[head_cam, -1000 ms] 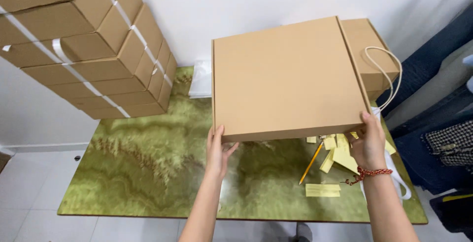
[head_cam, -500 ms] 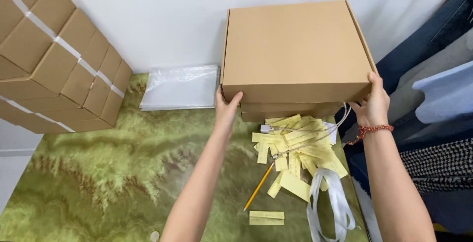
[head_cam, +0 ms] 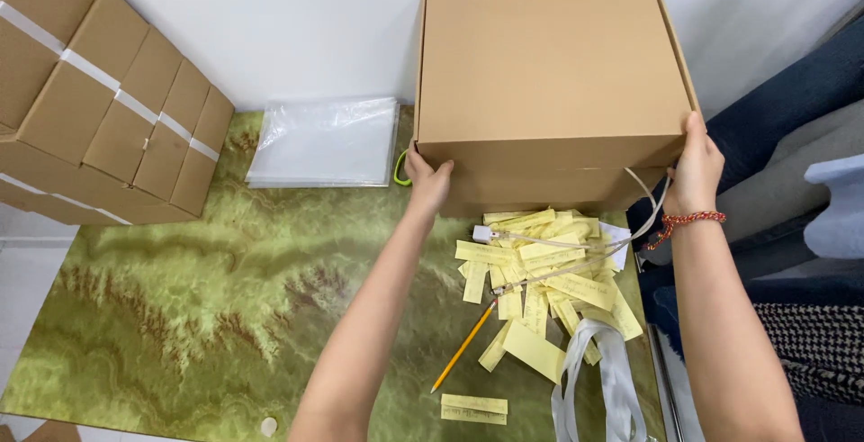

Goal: The person unties a white ribbon on a cardboard box, opens it, and removes a black garment wrapped in plastic. They unfold the garment, place it on a green hanger, and hang it on a clothes rack. The person then folds the plastic wrap and places it back into the empty box.

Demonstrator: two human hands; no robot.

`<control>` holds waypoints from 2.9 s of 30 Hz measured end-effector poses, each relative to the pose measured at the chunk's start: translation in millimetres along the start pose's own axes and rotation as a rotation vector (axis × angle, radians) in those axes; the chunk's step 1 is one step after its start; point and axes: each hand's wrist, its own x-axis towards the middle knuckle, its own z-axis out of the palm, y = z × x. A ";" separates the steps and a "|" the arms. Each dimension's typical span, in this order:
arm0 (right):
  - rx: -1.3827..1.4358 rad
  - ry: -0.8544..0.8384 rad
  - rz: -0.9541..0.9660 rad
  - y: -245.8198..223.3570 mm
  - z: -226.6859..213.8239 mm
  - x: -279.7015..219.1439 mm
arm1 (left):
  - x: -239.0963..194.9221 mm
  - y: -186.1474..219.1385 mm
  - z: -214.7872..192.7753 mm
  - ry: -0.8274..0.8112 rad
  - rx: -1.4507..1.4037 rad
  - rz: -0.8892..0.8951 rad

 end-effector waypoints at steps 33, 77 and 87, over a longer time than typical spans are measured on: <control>0.249 -0.699 0.416 100.4 56.7 -165.4 | -95.5 -26.6 -73.9 -0.281 -0.571 -0.480; 0.242 -1.262 -0.041 -152.6 562.0 -659.4 | -92.9 140.2 -753.2 0.109 -0.757 0.156; 0.281 -1.278 0.052 -203.2 674.3 -628.6 | -45.9 197.2 -737.9 0.008 -0.673 0.197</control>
